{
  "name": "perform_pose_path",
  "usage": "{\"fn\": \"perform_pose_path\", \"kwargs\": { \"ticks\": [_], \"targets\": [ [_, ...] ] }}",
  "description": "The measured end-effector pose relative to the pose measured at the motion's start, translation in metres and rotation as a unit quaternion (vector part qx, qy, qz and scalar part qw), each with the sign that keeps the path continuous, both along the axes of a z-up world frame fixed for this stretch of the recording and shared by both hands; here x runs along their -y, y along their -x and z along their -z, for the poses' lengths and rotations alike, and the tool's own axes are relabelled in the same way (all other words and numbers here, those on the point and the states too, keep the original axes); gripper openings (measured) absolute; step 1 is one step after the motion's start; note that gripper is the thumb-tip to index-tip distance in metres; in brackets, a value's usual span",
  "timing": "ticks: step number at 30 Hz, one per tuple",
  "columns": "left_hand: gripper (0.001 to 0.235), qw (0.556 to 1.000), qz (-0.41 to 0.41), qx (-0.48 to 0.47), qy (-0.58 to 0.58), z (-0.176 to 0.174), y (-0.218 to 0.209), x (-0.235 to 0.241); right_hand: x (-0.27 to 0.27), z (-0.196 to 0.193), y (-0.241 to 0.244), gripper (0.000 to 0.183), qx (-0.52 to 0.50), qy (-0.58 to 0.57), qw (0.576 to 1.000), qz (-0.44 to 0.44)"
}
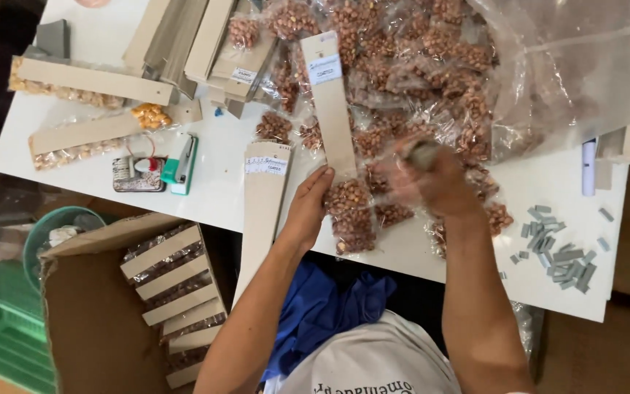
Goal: The person repeatedly picks up small plastic bags of peanuts, places them into cardboard sleeves, seals the sleeves with a handheld sealer, and stacks the finished packages in a cardboard box. The workspace contains many pre-filled bags and packaging materials.
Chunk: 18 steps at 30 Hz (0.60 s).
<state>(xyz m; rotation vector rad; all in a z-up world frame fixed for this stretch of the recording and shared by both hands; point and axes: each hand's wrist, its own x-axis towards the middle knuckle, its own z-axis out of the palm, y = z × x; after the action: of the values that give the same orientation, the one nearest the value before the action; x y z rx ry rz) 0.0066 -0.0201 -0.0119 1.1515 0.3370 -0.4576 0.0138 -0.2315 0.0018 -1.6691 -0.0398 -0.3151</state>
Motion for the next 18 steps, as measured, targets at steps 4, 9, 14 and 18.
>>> {"fn": "perform_pose_path", "kwargs": {
  "ticks": [4, 9, 14, 18],
  "targets": [
    [0.083, 0.997, 0.068, -0.031, -0.026, -0.076, 0.011, 0.01, -0.009, -0.018, -0.005, 0.014, -0.142, 0.091, 0.978, -0.125],
    [0.038, 0.983, 0.07, 0.139, -0.1, 0.016, 0.005, 0.005, -0.03, -0.021, -0.012, 0.026, -0.133, 0.19, 0.97, -0.076],
    [0.037, 0.934, 0.032, 0.293, -0.204, 0.043, 0.01, 0.007, -0.076, -0.027, -0.019, 0.061, -0.106, -0.173, 0.978, 0.052],
    [0.026, 0.917, 0.078, 0.326, -0.218, 0.015, 0.017, 0.007, -0.072, -0.023, -0.018, 0.063, -0.1, -0.186, 0.974, 0.082]
  ]
}}
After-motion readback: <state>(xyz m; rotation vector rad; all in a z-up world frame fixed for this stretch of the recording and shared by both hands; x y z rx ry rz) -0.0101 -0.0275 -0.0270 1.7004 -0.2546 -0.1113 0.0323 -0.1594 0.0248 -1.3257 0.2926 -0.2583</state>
